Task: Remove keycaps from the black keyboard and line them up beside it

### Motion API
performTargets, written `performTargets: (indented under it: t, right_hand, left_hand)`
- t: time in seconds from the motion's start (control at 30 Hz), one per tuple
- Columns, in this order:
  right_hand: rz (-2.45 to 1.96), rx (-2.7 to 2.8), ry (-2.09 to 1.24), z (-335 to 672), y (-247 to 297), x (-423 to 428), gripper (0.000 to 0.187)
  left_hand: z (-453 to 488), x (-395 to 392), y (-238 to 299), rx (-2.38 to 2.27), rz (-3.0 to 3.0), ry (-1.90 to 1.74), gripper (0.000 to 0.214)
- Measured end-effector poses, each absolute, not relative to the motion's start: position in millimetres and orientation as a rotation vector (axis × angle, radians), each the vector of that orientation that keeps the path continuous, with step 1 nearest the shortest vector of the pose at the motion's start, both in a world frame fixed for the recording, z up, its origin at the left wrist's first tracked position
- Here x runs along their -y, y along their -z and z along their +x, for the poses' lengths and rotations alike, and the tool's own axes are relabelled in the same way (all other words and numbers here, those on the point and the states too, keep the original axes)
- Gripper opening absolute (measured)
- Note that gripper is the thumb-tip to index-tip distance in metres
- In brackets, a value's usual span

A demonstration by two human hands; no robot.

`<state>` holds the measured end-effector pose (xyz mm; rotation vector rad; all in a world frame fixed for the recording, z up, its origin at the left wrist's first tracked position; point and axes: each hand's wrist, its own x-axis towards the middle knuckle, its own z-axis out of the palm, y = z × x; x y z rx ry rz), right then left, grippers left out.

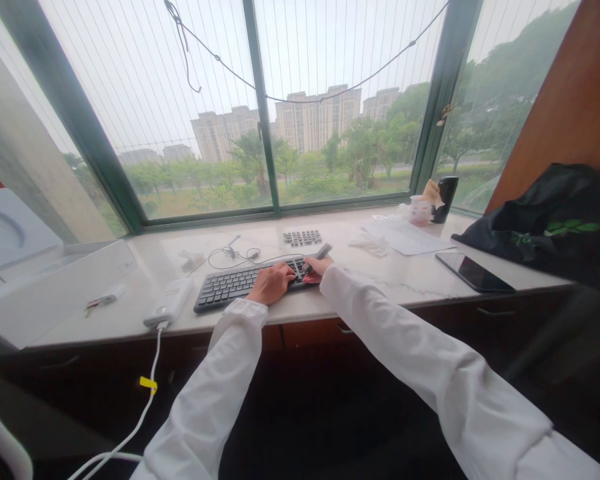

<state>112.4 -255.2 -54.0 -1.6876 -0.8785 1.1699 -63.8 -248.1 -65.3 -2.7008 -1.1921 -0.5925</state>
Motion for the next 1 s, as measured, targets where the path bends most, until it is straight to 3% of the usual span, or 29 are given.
performTargets:
  t: [0.7,1.0]
  right_hand:
    - [-1.795,0.984,-1.077,122,52,255,0.017]
    - [-1.913,1.083,-0.935,132,48,248,0.02]
  left_hand:
    - [-64,247,67,1.183,-2.702,0.622,0.028]
    - [-64,248,67,1.194,-2.706,0.621,0.028]
